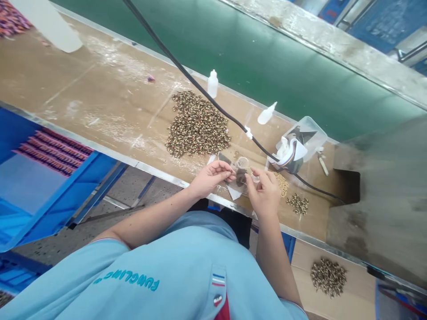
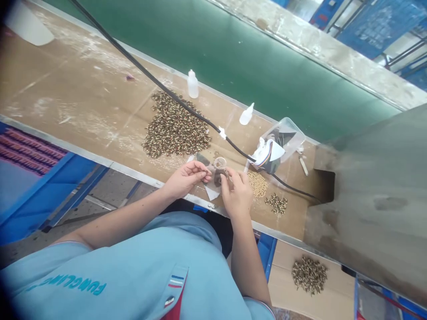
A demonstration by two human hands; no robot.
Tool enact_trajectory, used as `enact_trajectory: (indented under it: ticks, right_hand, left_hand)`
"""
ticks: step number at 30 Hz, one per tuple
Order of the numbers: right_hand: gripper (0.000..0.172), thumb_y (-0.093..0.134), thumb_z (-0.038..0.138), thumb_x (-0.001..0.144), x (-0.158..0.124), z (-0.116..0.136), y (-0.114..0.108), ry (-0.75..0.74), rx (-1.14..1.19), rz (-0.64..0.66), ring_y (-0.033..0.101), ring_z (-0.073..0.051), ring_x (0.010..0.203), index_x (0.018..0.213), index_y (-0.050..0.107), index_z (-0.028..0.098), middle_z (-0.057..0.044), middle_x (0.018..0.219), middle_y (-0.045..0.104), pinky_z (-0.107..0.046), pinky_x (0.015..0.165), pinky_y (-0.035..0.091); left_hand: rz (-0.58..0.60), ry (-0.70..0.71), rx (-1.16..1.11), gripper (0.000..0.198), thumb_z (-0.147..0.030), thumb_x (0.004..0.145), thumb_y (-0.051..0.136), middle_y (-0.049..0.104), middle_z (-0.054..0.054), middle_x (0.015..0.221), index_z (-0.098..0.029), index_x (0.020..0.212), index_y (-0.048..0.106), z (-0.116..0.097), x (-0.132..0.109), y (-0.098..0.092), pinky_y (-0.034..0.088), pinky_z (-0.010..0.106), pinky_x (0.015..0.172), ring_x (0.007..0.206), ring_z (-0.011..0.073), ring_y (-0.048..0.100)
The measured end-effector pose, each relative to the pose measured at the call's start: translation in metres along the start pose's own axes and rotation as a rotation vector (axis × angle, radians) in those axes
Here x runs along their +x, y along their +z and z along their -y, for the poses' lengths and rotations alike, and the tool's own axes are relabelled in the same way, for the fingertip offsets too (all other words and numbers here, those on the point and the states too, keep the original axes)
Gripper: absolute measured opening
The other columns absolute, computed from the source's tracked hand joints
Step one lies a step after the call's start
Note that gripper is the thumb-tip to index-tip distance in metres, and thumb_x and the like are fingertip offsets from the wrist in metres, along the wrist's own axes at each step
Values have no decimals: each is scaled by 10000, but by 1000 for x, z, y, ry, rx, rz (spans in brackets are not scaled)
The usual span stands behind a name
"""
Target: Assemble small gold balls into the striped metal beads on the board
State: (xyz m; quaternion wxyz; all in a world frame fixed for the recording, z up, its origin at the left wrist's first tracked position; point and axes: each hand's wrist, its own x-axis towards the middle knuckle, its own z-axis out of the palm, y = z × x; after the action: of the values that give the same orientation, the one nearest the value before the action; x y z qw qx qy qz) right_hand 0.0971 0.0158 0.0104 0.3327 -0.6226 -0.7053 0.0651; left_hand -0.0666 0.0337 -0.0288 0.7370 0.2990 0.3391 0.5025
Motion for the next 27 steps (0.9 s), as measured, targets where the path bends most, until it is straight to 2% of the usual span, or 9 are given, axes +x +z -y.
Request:
enact_trajectory:
  ticks: [3,6,10,14,19,27]
  right_hand:
    - [219,540,367,844,-14,-16,-15,108,-9,-41,441,-86,510,832,671,192,0,725,621,-229,579,397]
    - [266,544,411,815,-31,-42,-30,262,-60,-88,455,-98,513,746,654,179,12,615,569,-233,561,383]
    - [318,542,467,785,-48,-70,-43,385,-67,-26,466,-104,502,726,647,173,-4,627,585,-250,566,397]
    - [317,521,464,801,-56,-73,-45,317,-68,38,484,-115,529,722,655,187,-14,652,598,-259,590,409]
    - [301,511,434,827,-58,-70,-39,245,-87,37,487,-120,542,731,667,195,-10,641,591,-258,594,412]
    - [295,479,415,867,-58,-69,-36,189,-59,91,541,-132,639,828,689,212,-32,779,631,-263,632,435]
  left_hand:
    - [-2,4,9,263,-268,679,758,683,8,750,-135,807,572,2,1,-1,511,226,679,686,102,658]
    - [0,10,19,258,-266,684,755,682,7,736,-134,807,572,3,0,-1,511,223,670,679,101,657]
    - [4,5,28,255,-263,682,757,673,-3,696,-133,801,573,1,0,0,506,215,663,662,95,651]
    - [3,3,43,258,-269,676,762,673,-5,689,-134,798,578,-1,0,2,504,210,666,652,88,646]
    - [-5,-6,48,257,-263,670,764,658,-12,679,-134,803,586,-3,-1,3,503,216,668,659,93,646]
    - [-9,-11,52,256,-256,668,764,654,-12,688,-134,806,587,-3,-2,3,504,219,671,665,94,646]
